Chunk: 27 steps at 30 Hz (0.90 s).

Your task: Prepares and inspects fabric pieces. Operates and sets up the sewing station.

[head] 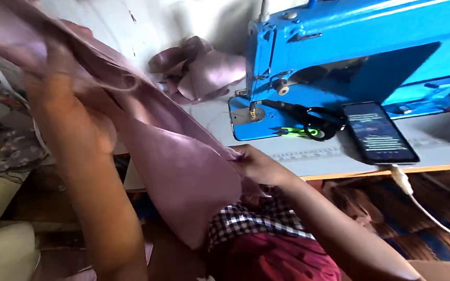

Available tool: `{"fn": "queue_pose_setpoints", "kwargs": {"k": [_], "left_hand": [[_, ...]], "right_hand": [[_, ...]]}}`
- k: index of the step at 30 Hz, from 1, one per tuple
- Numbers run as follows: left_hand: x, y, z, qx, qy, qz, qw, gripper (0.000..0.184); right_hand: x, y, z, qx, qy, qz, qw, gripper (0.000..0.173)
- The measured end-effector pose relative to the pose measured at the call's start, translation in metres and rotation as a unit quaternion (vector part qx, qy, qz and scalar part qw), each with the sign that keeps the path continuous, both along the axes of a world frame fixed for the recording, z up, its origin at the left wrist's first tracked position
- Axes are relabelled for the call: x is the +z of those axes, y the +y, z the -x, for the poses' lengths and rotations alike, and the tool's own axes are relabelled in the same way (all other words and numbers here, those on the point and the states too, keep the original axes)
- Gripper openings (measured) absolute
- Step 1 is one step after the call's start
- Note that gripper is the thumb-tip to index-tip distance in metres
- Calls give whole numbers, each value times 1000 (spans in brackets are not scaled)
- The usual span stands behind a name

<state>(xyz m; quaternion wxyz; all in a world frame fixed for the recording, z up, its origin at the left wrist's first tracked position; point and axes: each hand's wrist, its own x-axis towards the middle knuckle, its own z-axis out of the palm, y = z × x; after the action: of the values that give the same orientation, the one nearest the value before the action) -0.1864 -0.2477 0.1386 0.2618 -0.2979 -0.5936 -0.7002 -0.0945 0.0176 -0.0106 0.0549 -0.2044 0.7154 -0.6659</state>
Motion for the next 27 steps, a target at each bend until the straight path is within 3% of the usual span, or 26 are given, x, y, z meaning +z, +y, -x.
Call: {"fn": "queue_pose_setpoints", "kwargs": {"k": [1,3,7,10,12,14,18,20,22,24,27], "left_hand": [[-7,-36,32,-84,75,49,992,35],[-8,-75,67,-89,122,79,985,41],[8,-103,48,1,51,98,994,37],[15,-115,33,71,-45,82,993,37],[20,-114,32,57,-52,77,994,37],[24,-111,32,38,-18,91,995,37],[29,-115,24,140,30,123,982,36],[35,-117,26,238,67,167,954,41],[34,-113,34,374,91,246,889,46],[13,-96,32,476,14,319,819,56],[-46,-43,1,448,-83,441,773,86]], "right_hand": [[-2,4,3,-17,10,-3,1000,9],[0,15,6,-53,39,-9,998,12],[35,40,-2,-163,182,-67,967,11],[61,52,-10,-237,282,-215,904,21],[67,57,-12,-235,292,-274,886,20],[66,64,-12,-187,274,-275,902,18],[77,71,-19,-106,277,-275,915,16],[93,64,-11,-71,286,-300,907,13],[110,46,17,-25,277,-348,895,13],[117,19,61,-10,247,-438,864,14],[110,-19,121,-42,218,-576,787,22]]}}
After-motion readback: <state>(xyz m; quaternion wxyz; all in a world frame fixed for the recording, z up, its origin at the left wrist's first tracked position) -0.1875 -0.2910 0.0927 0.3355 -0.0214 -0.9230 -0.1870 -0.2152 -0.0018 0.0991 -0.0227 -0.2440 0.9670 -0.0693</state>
